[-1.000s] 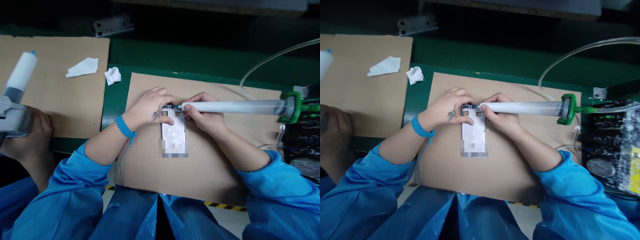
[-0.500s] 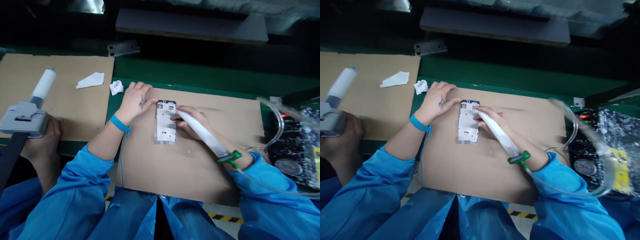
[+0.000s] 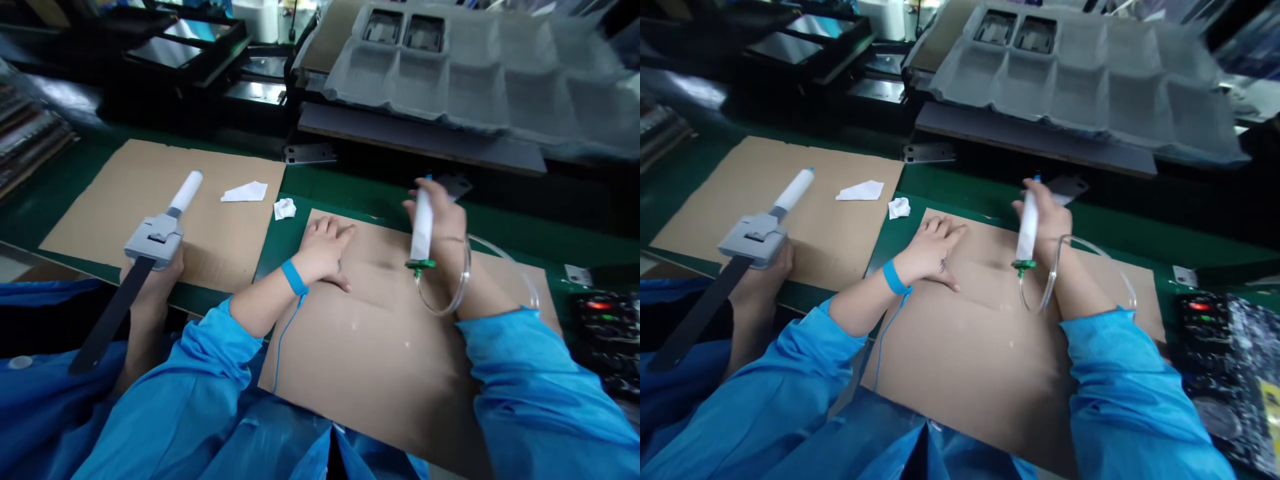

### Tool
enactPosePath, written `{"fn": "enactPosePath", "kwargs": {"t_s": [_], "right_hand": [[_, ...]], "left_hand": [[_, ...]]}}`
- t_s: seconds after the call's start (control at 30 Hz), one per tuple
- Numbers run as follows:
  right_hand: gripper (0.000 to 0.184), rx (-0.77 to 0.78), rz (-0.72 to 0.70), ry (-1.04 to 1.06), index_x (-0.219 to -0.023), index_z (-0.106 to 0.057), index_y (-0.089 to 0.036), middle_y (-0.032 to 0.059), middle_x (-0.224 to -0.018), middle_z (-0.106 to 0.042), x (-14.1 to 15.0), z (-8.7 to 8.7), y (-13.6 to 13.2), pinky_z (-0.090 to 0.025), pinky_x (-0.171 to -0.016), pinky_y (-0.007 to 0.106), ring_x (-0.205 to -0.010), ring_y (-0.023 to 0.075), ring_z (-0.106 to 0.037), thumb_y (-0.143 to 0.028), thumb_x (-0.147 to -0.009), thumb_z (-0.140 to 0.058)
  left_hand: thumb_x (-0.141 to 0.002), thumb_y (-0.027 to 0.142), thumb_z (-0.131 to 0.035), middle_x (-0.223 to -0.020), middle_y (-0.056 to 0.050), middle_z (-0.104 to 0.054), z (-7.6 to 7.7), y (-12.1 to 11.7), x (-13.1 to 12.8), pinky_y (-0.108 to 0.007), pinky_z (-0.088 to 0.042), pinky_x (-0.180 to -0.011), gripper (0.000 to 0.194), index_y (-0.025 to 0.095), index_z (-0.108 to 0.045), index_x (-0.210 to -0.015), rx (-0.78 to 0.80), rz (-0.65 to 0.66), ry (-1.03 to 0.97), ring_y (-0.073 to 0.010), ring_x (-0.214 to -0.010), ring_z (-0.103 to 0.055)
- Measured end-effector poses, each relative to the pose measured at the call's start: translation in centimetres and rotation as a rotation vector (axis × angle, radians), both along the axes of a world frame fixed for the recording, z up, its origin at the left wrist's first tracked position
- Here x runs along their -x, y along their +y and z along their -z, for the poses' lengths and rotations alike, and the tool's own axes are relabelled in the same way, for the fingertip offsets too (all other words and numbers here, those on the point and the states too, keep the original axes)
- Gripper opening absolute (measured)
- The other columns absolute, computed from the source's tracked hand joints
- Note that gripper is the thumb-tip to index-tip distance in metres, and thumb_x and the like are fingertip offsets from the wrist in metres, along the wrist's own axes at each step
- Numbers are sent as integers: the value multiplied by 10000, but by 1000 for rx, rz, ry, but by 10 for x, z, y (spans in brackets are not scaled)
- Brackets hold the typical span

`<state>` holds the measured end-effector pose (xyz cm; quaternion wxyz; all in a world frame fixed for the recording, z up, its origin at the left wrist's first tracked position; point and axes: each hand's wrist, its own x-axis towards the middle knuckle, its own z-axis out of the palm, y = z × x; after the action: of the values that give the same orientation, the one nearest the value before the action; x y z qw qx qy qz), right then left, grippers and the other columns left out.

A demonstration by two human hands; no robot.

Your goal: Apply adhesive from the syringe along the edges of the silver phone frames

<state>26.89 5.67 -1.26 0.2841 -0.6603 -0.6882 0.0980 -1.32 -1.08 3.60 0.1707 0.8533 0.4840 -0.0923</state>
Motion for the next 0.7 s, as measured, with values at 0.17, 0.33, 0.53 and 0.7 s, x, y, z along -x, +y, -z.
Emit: {"fn": "enactPosePath", "kwargs": {"t_s": [0.17, 0.33, 0.53, 0.7], "right_hand": [[535, 66, -604, -72, -1553, -707, -274, 121, -1433, -787, 90, -7, 46, -588, -1204, 535, -1341, 368, -739, -495, -1073, -623], [676, 81, -530, -196, -1673, -564, -238, 157, -1421, -775, 148, -3, 118, -586, -1189, 595, -1345, 417, -729, -458, -1041, -662], [782, 176, -550, -346, -1691, -509, -112, 289, -1577, -666, 170, -12, 141, -509, -1212, 521, -1420, 458, -659, -481, -1037, -727], [853, 218, -542, -341, -1684, -516, -155, 306, -1452, -737, 150, 0, 140, -572, -1097, 539, -1279, 502, -746, -505, -964, -811]], "left_hand": [[-748, 671, -991, -1867, -282, -254, -7, -2, -5, -585, -242, -1369, 1338, 193, -339, -1814, 53, -26, 50, -518, -1705, -238], [-853, 705, -884, -1791, -254, -381, -6, -11, 2, -583, -259, -1332, 1138, 253, -422, -1790, 49, 30, 19, -495, -1651, -297], [-839, 773, -876, -1665, -214, -509, -3, -16, 9, -492, -304, -1265, 1144, 266, -456, -1775, 4, 41, 12, -431, -1548, -397], [-936, 714, -806, -1624, -204, -545, 4, -19, 7, -469, -338, -1162, 977, 293, -490, -1759, -58, 48, 7, -431, -1490, -422]]}}
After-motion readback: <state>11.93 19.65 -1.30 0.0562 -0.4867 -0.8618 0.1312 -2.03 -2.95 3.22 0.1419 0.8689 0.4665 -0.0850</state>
